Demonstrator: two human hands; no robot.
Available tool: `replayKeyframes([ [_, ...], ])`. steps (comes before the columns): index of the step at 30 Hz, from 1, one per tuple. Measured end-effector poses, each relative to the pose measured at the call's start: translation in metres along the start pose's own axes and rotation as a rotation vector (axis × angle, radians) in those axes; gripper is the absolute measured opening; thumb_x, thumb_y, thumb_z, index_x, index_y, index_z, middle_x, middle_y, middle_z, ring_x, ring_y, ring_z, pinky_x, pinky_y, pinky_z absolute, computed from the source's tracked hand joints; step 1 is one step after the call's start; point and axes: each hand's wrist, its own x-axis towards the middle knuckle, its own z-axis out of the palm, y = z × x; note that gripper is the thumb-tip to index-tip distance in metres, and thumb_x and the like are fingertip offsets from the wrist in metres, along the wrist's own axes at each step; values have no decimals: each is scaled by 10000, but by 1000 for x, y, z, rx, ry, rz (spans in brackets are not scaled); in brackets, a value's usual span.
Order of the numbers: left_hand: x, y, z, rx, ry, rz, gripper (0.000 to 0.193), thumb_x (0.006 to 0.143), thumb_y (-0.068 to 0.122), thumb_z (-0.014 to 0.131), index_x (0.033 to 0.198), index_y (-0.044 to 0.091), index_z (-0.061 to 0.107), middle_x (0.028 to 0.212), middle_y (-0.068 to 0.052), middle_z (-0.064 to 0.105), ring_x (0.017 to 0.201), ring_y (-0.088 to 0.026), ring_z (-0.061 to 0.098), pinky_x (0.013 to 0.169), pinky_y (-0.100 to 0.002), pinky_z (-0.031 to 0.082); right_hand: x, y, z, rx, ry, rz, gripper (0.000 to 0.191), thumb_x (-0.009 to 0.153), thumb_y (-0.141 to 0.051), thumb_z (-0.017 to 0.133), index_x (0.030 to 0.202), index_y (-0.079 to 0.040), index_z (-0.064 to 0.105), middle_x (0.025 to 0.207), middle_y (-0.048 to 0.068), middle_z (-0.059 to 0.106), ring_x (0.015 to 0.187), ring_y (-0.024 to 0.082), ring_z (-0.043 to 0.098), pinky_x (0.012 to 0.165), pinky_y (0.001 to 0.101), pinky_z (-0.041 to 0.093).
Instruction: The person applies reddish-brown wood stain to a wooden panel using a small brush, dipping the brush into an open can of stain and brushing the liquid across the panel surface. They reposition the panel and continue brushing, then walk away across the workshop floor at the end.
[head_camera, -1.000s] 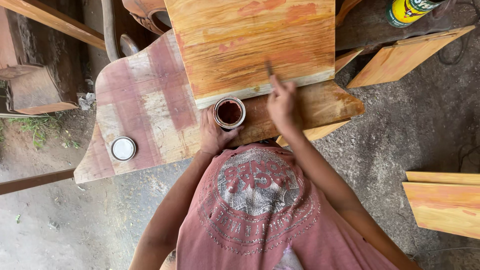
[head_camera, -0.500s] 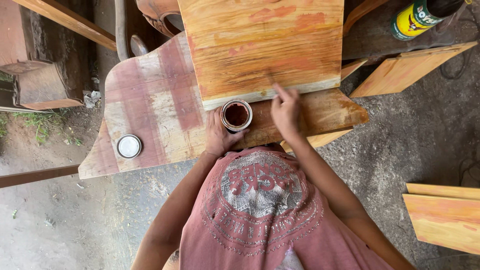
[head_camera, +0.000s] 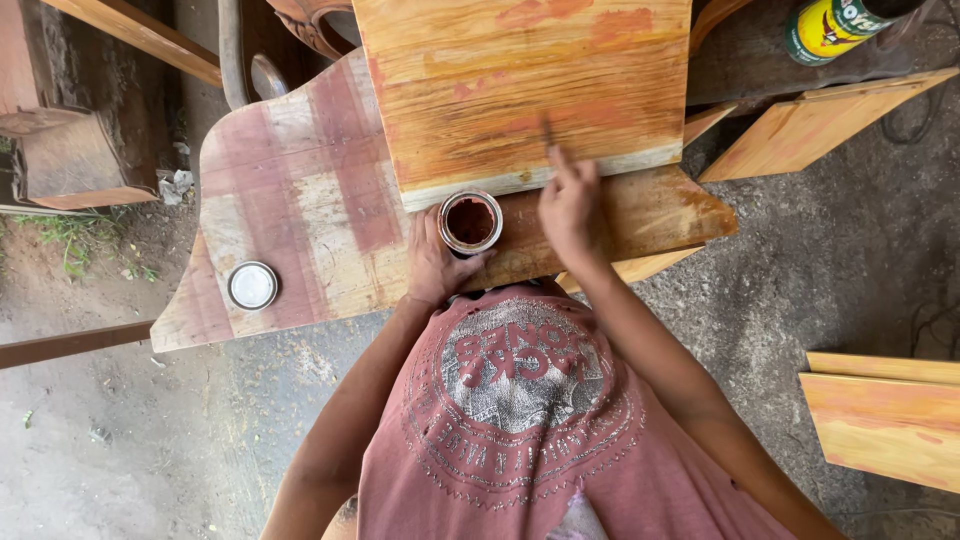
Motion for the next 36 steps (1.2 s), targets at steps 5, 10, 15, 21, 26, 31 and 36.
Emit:
replayKeyframes([
  [5, 1, 3, -1, 28, 13, 28, 977, 672, 482, 926, 1388, 7, 460, 1301, -190, 549, 1230, -389, 521, 1061, -500, 439, 3, 13, -11, 132, -1, 90, 354, 959, -38, 637, 1298, -100, 718, 1072, 142, 613, 881, 218, 643, 759, 353, 559],
  [10, 1, 2, -1, 44, -9, -2, 978, 660, 483, 925, 1375, -2, 465, 1293, -195, 538, 1230, -392, 514, 1064, -501, 435, 48, 61, -43, -9, 315, 150, 317, 1007, -34, 636, 1317, -37, 705, 1109, 122, 571, 920, 188, 622, 787, 331, 553],
  [15, 2, 3, 0, 52, -16, -11, 967, 644, 472, 927, 1370, 15, 483, 1295, -177, 549, 1234, -386, 517, 1073, -497, 432, 31, 30, -7, 23, 121, -52, 375, 987, -16, 626, 1359, -16, 671, 959, 110, 526, 812, 208, 534, 618, 361, 494],
  [21, 1, 4, -1, 61, 22, 80, 986, 655, 468, 930, 1390, 0, 469, 1320, -189, 551, 1237, -390, 509, 1074, -510, 420, 39, 48, -35, 153, 214, 98, 337, 956, 25, 668, 1273, -78, 720, 1063, 69, 582, 915, 174, 597, 756, 322, 559],
  [26, 1, 5, -2, 24, -12, -5, 949, 671, 469, 918, 1378, 14, 477, 1296, -186, 544, 1233, -386, 516, 1080, -500, 434, 37, 58, -18, 54, 189, -21, 392, 947, 9, 668, 1322, -88, 722, 1029, 115, 539, 881, 220, 573, 679, 319, 551],
  [31, 5, 9, -4, 69, 14, 56, 945, 667, 477, 924, 1365, 14, 488, 1287, -187, 560, 1219, -399, 519, 1062, -510, 432, 37, 65, -21, 135, 139, 66, 368, 994, 11, 636, 1294, -183, 723, 1111, 62, 561, 926, 170, 624, 707, 273, 566],
  [36, 1, 10, -5, 33, -10, -18, 932, 695, 484, 913, 1370, 10, 481, 1280, -187, 549, 1208, -385, 534, 1057, -497, 456, 48, 94, -47, -80, 333, -56, 428, 966, 64, 636, 1369, -71, 692, 1023, 121, 574, 934, 229, 608, 785, 327, 552],
])
